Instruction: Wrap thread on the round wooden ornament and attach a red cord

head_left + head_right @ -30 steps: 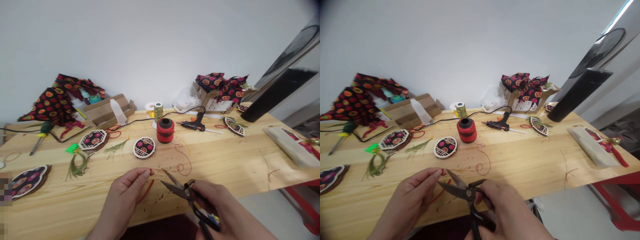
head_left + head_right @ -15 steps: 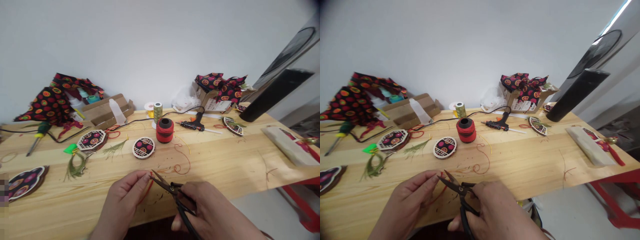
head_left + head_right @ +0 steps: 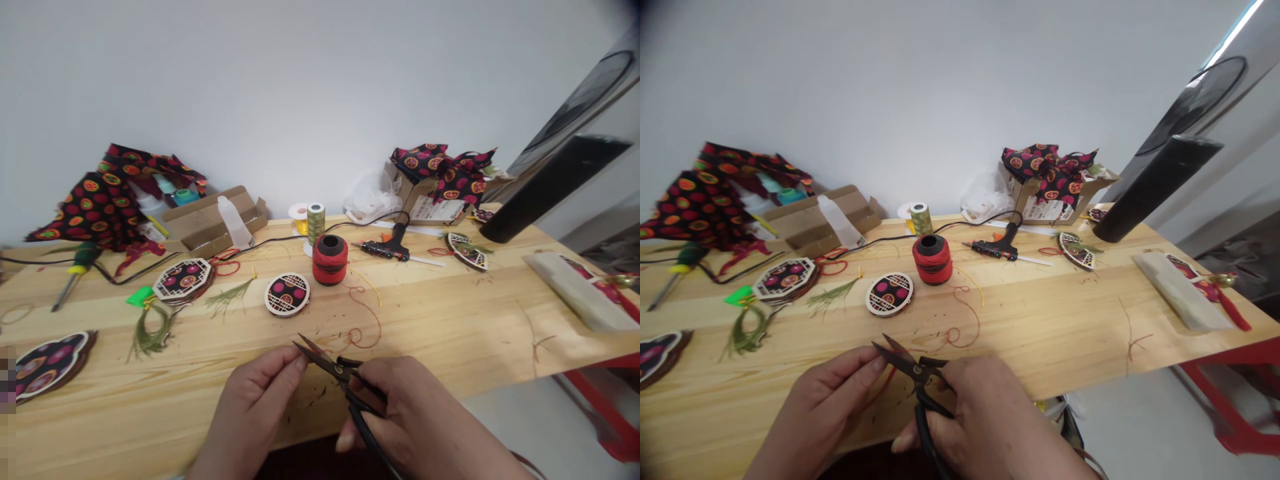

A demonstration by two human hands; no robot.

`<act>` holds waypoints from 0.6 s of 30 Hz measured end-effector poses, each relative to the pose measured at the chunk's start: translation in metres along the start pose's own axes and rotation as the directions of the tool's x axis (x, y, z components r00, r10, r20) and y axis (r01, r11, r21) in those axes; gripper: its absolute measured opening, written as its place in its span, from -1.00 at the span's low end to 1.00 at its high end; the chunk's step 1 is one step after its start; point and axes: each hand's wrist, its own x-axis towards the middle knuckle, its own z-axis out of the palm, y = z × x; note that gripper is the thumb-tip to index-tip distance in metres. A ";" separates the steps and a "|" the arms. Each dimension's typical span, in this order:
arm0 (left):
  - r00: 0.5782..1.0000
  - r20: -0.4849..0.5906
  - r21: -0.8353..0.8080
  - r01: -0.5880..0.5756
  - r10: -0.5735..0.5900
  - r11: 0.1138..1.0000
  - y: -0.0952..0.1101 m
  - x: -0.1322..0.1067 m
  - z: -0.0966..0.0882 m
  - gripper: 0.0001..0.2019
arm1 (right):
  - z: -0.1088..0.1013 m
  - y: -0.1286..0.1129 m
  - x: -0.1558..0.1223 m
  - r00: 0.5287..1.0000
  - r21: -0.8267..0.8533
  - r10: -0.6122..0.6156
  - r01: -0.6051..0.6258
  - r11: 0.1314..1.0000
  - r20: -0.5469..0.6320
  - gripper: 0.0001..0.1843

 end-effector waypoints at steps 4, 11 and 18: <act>1.000 -0.024 -0.015 0.005 -0.006 1.000 0.004 -0.002 0.002 -0.80 | 0.001 0.001 0.000 1.000 0.028 0.006 -0.007 1.000 0.009 -0.82; 1.000 -0.010 -0.001 -0.006 0.006 1.000 0.001 -0.001 0.000 -0.78 | 0.001 0.004 0.001 1.000 0.010 0.028 -0.028 1.000 0.007 -0.79; 0.999 -0.050 0.001 -0.011 0.011 1.000 0.004 -0.003 0.002 -0.81 | 0.000 0.010 0.002 1.000 0.016 -0.005 0.005 1.000 0.016 -0.82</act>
